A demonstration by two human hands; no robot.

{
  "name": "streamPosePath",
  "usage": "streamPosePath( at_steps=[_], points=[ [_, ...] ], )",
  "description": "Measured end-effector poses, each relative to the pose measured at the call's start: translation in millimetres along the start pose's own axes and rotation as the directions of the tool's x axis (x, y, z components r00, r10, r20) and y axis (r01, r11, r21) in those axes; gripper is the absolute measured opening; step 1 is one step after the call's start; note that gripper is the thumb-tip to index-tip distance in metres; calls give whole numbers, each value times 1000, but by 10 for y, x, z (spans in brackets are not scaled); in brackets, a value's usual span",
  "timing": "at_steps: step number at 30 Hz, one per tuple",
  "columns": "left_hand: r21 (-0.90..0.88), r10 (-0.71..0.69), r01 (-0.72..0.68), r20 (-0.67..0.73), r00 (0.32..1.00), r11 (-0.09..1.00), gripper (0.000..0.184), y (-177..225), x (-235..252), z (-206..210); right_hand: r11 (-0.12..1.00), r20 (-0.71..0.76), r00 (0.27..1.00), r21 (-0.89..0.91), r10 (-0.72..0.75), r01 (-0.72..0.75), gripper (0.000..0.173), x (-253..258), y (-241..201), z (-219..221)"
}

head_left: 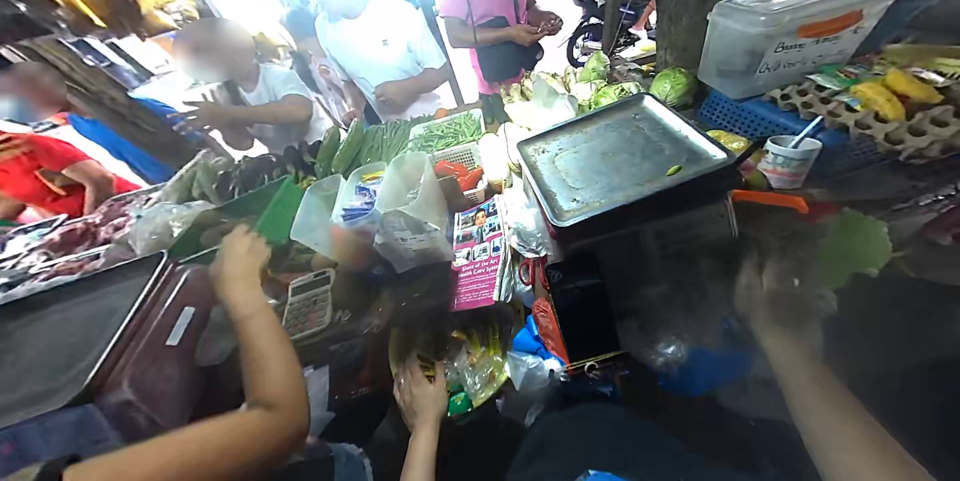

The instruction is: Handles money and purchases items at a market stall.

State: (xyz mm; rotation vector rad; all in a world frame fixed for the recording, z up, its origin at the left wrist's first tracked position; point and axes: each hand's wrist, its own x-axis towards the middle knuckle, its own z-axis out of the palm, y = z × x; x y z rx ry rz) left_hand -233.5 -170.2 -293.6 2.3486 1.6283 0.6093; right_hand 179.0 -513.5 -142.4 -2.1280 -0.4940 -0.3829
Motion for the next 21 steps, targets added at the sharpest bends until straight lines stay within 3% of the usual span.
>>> streamPosePath(
  at_steps=[21],
  points=[
    [-25,9,-9,-29,1000,1000,60,-34,-8,23,999,19,999,-18,29,-29,53,29,-62,-10]
  ],
)
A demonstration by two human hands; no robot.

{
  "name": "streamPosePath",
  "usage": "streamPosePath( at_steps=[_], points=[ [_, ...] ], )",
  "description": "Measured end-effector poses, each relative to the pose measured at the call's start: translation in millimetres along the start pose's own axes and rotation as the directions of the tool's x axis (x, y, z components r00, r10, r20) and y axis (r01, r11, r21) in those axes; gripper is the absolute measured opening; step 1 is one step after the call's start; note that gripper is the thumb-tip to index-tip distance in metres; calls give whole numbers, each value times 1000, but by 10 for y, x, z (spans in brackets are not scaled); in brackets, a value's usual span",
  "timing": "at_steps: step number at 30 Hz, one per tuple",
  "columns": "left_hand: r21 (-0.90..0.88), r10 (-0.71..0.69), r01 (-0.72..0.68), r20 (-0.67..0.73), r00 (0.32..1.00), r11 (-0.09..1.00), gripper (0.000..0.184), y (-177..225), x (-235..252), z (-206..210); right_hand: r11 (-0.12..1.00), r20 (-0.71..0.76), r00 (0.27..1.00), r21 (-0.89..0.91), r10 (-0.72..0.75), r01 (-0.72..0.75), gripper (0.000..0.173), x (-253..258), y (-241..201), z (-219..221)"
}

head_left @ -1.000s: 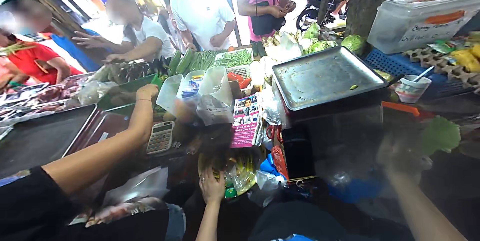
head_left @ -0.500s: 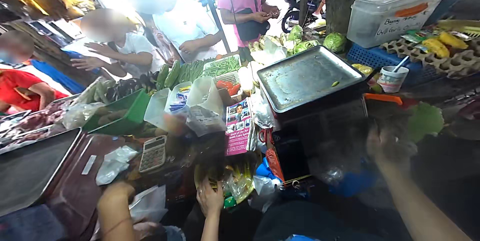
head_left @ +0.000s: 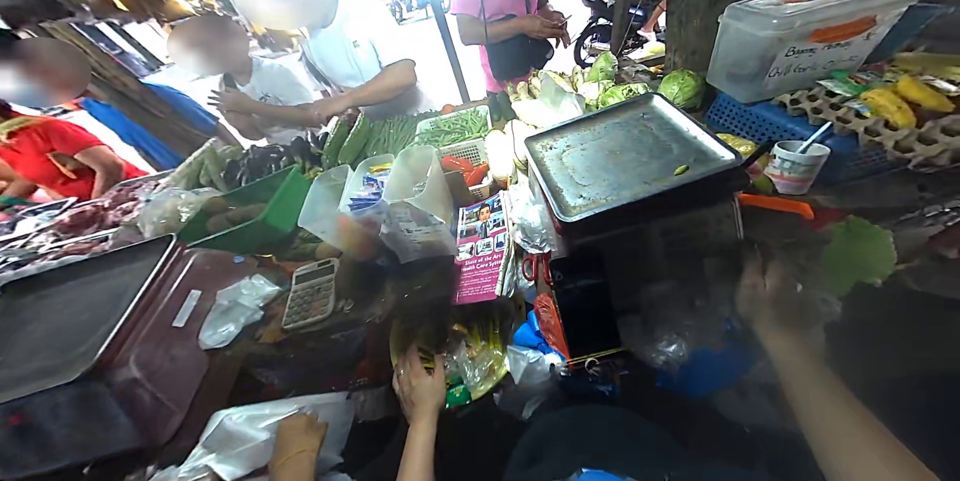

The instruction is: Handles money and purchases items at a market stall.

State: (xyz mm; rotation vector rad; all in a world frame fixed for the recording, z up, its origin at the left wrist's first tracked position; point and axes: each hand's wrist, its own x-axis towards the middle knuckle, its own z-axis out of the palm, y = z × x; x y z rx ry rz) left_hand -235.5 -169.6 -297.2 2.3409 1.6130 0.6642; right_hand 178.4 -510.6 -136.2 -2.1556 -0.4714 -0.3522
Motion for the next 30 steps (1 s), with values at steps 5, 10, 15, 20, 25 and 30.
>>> streamPosePath(
  at_steps=[5,10,15,20,25,30],
  points=[
    [-136,-93,91,-4,996,986,55,129,45,-118,1000,0,1000,-8,-3,3,53,4,26,13],
    [-374,167,-297,-344,924,878,48,1299,542,-730,999,-15,1000,-33,-1,1,53,-15,-7,23],
    [-764,340,-434,-295,893,478,51,2818,1308,-1538,998,-27,999,-55,-28,27,53,-10,75,31],
    [-964,357,250,203,912,-89,39,4014,2053,-1652,997,-52,997,-59,-49,46,50,-17,6,2],
    [-805,148,553,533,833,-216,67,4605,2665,-1222,998,-82,995,-36,-58,55,54,-5,62,48],
    [-780,215,597,561,799,-187,75,4697,2972,-889,998,-106,992,-14,-62,61,52,0,52,39]
  ],
)
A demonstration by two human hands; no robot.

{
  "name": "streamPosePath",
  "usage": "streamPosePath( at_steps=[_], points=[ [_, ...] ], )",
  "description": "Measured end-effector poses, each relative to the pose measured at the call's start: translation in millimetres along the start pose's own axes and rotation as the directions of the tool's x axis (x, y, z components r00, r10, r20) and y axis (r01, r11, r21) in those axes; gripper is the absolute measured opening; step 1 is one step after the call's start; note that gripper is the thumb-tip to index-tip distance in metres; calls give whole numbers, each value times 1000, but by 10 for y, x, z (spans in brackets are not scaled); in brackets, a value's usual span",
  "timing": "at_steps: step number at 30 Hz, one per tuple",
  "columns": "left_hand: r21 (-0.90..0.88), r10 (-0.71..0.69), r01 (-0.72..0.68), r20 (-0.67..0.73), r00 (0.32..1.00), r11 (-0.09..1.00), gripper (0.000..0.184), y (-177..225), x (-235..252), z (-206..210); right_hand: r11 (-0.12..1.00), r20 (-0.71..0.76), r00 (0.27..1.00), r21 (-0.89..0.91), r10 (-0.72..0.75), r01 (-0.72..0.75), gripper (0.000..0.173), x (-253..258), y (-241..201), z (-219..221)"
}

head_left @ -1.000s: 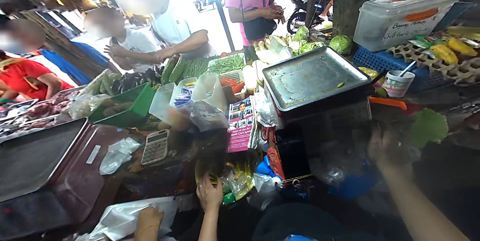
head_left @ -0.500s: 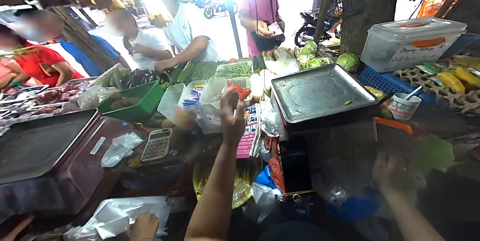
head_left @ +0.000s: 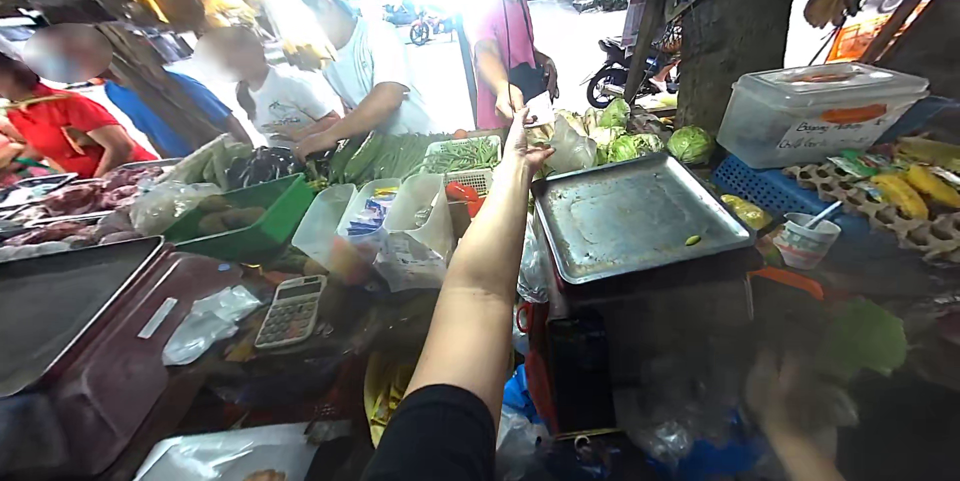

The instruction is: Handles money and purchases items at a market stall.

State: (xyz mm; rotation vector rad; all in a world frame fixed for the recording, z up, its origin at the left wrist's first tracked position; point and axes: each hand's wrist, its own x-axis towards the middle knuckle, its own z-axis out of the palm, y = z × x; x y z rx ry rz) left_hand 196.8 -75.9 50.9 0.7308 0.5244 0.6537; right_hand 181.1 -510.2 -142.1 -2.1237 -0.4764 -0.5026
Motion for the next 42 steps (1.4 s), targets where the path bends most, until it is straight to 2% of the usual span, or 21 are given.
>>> streamPosePath(
  at_steps=[4,8,14,18,21,26,31,37,42],
  points=[
    [-66,74,-69,74,995,995,44,-37,151,-8,1000,-3,1000,-6,-30,30,51,17,64,15],
    [-221,68,-45,98,993,974,58,-90,126,-75,1000,14,1000,-5,-7,7,52,17,7,1],
    [-281,43,1,150,988,960,54,-142,15,-260,1000,6,1000,12,-22,22,51,15,86,34],
    [-280,46,9,187,981,960,53,-168,-17,-365,1000,13,1000,9,-25,25,50,6,92,30],
    [-192,59,-29,153,986,981,42,-169,-65,-406,999,12,999,14,-30,30,49,2,71,15],
    [-182,75,-47,146,987,982,46,-189,-135,-436,997,24,998,-59,-54,56,50,1,311,82],
    [-156,99,-70,185,978,985,48,-234,-74,-463,1000,44,999,2,12,-12,51,8,-69,-48],
    [-173,120,-84,205,972,981,45,-220,-40,-476,1000,7,1000,-16,-21,21,51,-6,119,35],
    [-163,106,-76,185,977,984,48,-227,-95,-466,999,-3,1000,-30,-18,18,51,-3,85,29]
  ],
)
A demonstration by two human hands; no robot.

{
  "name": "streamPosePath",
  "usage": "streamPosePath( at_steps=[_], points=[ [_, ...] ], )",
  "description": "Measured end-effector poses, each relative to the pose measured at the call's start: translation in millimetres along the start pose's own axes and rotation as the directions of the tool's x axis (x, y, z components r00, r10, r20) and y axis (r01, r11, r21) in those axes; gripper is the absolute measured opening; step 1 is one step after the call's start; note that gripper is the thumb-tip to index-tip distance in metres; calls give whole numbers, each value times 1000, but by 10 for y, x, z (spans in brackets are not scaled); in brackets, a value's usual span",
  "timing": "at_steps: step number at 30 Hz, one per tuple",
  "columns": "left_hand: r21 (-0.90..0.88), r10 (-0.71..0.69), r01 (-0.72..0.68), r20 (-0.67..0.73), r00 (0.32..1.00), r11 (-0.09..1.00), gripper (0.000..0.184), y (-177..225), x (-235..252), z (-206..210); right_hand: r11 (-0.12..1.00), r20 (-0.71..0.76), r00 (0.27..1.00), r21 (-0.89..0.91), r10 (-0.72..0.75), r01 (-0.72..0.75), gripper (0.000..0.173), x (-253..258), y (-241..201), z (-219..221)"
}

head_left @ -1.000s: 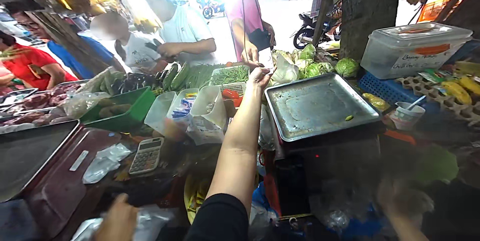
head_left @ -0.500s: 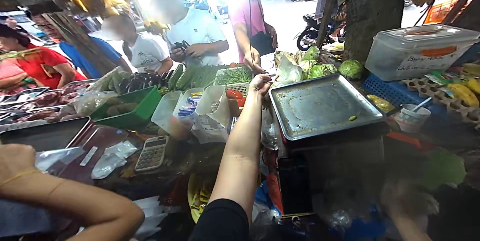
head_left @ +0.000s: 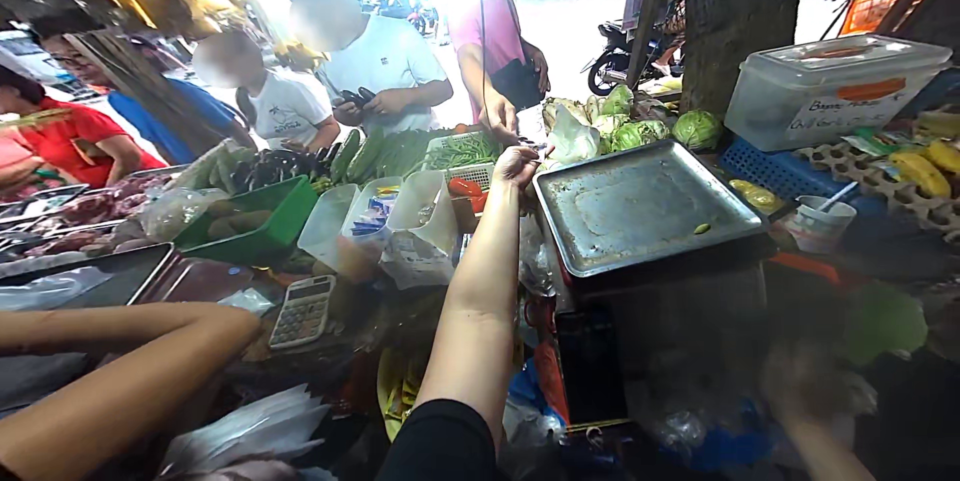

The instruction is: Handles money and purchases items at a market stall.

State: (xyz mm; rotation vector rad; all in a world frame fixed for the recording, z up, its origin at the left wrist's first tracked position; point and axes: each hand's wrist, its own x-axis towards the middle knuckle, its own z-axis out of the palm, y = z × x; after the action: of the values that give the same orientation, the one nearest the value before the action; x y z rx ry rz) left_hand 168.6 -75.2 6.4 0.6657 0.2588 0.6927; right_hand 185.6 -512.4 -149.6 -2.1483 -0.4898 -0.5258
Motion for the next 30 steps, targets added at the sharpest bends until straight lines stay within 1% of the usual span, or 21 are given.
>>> streamPosePath(
  at_steps=[4,12,15,17,19,21,24,28,30],
  points=[
    [32,6,-5,-4,1000,999,43,-18,-2,-18,1000,-3,1000,10,15,-14,51,6,-38,-4],
    [-31,-2,2,-21,1000,1000,51,22,-8,44,1000,-11,1000,27,8,-8,49,12,-45,-6],
    [-6,14,-14,-9,1000,1000,48,18,-11,48,1000,-15,1000,23,12,-12,49,11,-17,14],
    [37,20,-20,1,1000,999,49,26,-45,75,1000,-16,1000,25,11,-11,49,12,15,25],
    [64,9,-11,39,999,998,53,27,-33,51,999,-10,1000,32,19,-19,48,19,48,34],
    [68,4,-11,103,995,998,64,17,13,-16,999,-7,1000,30,24,-24,49,16,89,56],
    [136,9,-30,153,988,990,74,32,-46,-19,999,0,1000,21,31,-31,49,3,91,53],
    [222,-18,-39,249,968,974,71,143,-232,17,1000,1,1000,10,26,-26,50,12,54,38],
    [176,-43,-15,318,947,984,62,244,-399,46,1000,2,1000,4,23,-23,50,6,98,54]
  ],
)
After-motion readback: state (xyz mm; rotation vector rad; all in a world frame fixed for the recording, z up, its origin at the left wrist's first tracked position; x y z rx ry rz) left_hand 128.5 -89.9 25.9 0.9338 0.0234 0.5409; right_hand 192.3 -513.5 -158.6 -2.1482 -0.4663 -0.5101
